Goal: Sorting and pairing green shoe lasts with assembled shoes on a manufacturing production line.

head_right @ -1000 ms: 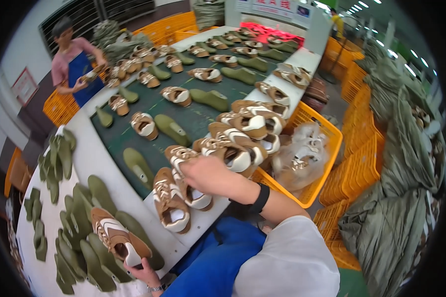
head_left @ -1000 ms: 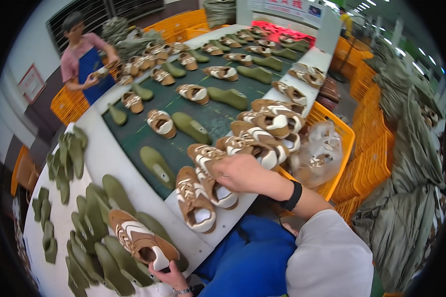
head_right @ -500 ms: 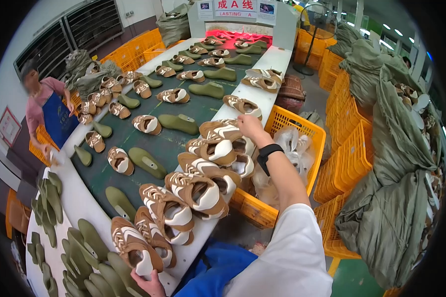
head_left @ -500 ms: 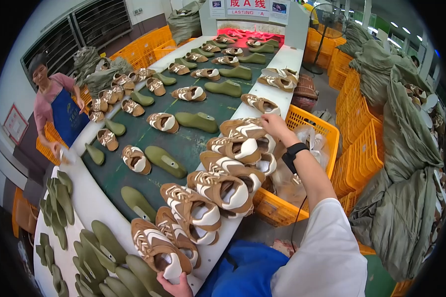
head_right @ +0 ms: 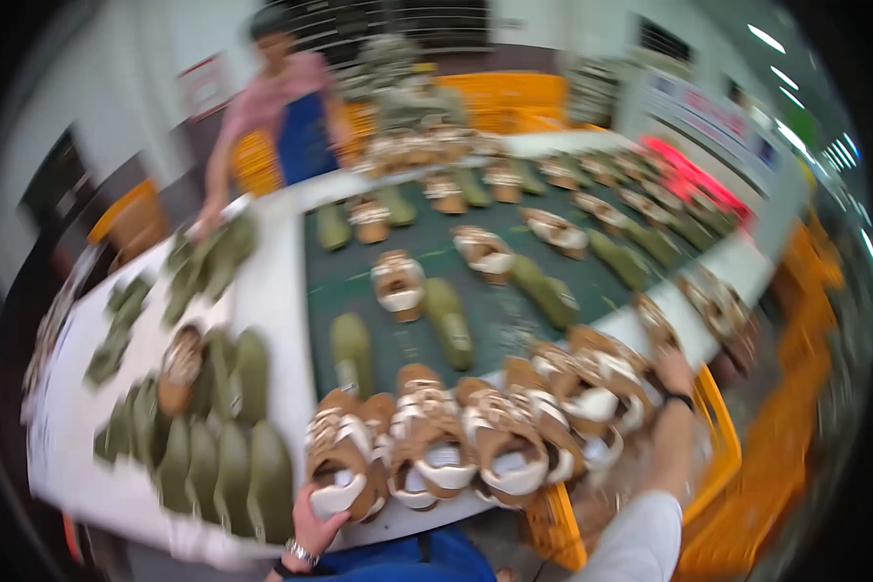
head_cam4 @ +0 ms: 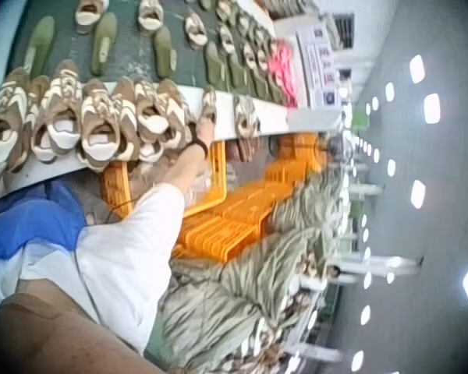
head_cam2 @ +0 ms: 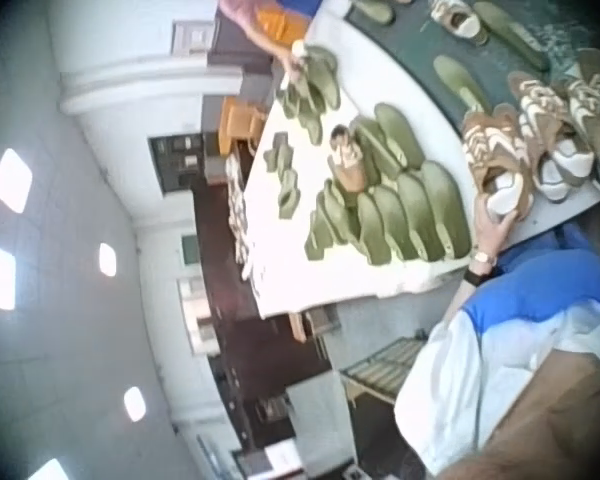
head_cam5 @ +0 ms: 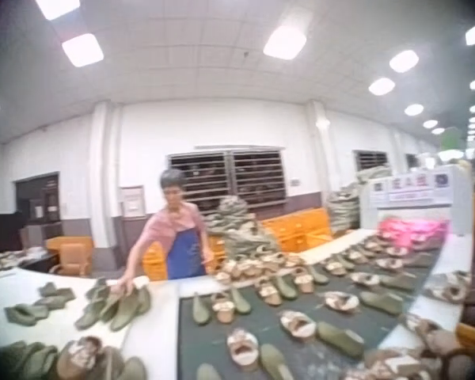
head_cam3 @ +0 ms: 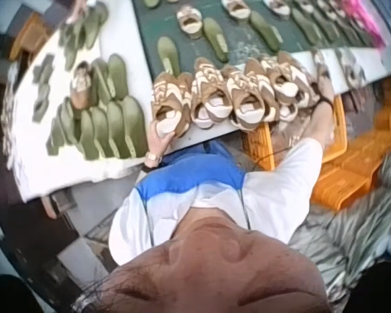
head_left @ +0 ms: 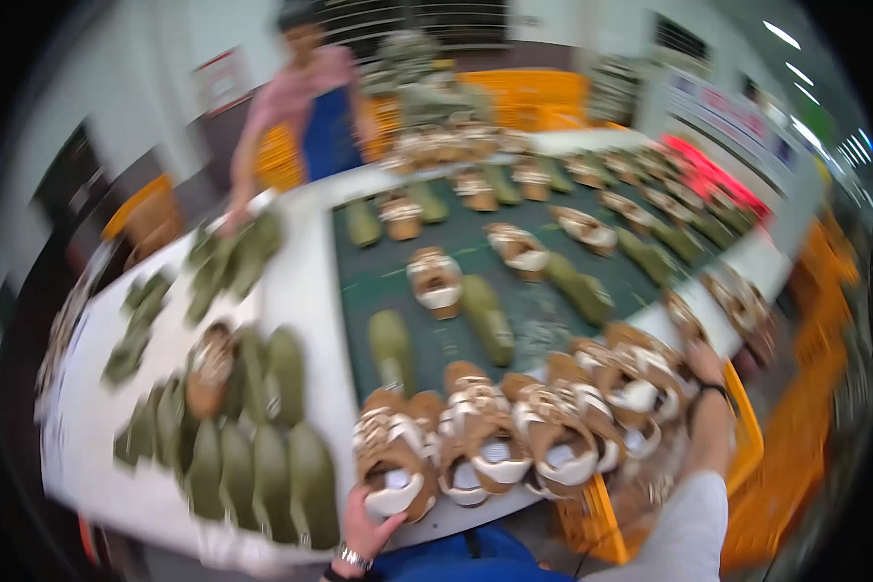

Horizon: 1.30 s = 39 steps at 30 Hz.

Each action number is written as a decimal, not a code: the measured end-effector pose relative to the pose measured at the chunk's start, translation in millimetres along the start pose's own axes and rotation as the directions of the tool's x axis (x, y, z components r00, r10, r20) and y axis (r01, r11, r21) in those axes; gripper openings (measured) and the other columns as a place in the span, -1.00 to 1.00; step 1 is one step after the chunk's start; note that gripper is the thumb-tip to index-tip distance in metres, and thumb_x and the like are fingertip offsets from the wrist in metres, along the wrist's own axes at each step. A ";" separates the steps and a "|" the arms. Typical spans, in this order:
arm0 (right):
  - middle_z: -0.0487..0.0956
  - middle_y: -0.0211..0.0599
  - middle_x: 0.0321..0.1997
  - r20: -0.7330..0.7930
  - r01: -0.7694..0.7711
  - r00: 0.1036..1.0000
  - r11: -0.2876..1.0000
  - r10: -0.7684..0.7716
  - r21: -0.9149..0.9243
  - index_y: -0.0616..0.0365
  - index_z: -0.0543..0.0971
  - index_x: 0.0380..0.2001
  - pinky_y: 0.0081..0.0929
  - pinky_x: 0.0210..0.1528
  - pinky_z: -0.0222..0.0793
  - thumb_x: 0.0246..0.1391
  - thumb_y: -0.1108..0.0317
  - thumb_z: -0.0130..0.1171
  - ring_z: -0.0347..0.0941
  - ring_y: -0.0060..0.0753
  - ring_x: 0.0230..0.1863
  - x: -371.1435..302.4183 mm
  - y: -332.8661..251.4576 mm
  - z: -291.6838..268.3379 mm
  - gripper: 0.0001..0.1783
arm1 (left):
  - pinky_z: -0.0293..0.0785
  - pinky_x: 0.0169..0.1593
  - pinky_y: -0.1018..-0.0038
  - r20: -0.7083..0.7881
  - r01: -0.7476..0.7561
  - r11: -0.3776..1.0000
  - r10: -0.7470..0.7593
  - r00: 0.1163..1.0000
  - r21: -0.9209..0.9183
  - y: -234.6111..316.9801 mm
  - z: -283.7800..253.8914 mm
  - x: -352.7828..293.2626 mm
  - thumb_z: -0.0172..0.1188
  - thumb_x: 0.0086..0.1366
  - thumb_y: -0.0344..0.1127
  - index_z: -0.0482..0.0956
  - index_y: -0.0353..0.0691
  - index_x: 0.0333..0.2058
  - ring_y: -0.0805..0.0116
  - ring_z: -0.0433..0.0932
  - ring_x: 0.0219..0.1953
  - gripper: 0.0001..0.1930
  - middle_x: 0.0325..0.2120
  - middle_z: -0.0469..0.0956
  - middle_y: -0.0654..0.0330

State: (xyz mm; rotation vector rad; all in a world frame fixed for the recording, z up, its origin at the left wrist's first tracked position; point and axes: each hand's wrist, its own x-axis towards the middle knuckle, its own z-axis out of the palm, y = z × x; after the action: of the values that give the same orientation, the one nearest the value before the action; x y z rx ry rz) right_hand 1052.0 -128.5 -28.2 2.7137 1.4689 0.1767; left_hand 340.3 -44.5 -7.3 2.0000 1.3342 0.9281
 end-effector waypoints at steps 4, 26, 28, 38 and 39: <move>0.48 0.21 -0.34 0.025 -0.314 0.949 0.940 0.313 0.133 0.38 0.53 -0.46 -0.07 -0.13 0.27 0.10 0.01 -0.23 0.38 0.21 -0.23 16.2 -21.8 1.0 -0.42 | 0.36 -0.17 0.32 -0.045 -0.035 0.997 0.038 0.998 0.066 13.5 -11.0 4.8 0.38 -0.18 -0.03 0.32 -0.30 -0.24 0.02 0.40 -0.24 -0.38 -0.29 0.38 -0.01; 0.42 -0.14 -0.08 -0.074 0.175 0.977 0.556 -0.199 0.812 0.33 0.37 -0.07 -0.49 0.01 0.19 0.09 0.38 -0.05 0.34 -0.33 -0.05 -79.6 -197.5 -153.7 -0.65 | 0.36 -0.08 0.38 -0.058 0.053 0.994 -0.059 0.997 -0.096 36.5 -63.1 -14.3 0.35 -0.13 -0.04 0.35 -0.29 -0.20 0.09 0.41 -0.13 -0.40 -0.18 0.39 -0.01; 0.42 -0.16 -0.05 -0.071 0.261 0.949 0.635 -0.308 0.728 0.26 0.37 -0.06 -0.45 0.08 0.14 -0.04 0.50 0.00 0.30 -0.28 0.03 -120.8 -258.2 -185.5 -0.61 | 0.37 -0.10 0.37 -0.101 -0.029 0.999 0.027 0.995 -0.018 34.4 -70.5 -16.6 0.31 -0.09 0.01 0.35 -0.30 -0.19 0.08 0.42 -0.17 -0.40 -0.18 0.38 0.01; 0.37 -0.04 -0.02 -0.036 0.469 0.845 0.706 -0.534 0.531 0.20 0.46 -0.16 -0.25 0.07 0.15 -0.17 0.24 0.14 0.22 0.03 0.03 -156.0 -332.6 -157.0 -0.55 | 0.35 -0.07 0.40 0.018 -0.102 0.993 0.101 0.995 0.064 41.0 -124.1 3.6 0.41 -0.18 -0.12 0.38 -0.28 -0.21 0.12 0.42 -0.13 -0.42 -0.23 0.40 0.01; 0.39 -0.05 -0.04 -0.058 0.477 0.843 0.692 -0.535 0.541 0.19 0.47 -0.18 -0.25 0.06 0.17 -0.18 0.24 0.15 0.24 0.02 0.02 -155.4 -336.5 -155.9 -0.57 | 0.36 -0.05 0.36 0.049 -0.077 0.997 0.075 0.996 0.025 39.6 -135.8 10.7 0.37 -0.13 -0.09 0.37 -0.32 -0.17 0.04 0.42 -0.12 -0.40 -0.21 0.41 -0.05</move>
State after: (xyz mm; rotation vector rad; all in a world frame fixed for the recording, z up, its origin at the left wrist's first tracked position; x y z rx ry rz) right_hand 668.7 -75.9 81.4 2.4426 2.4698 -0.4731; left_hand 257.2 -38.7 107.6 2.0931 1.2585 0.8948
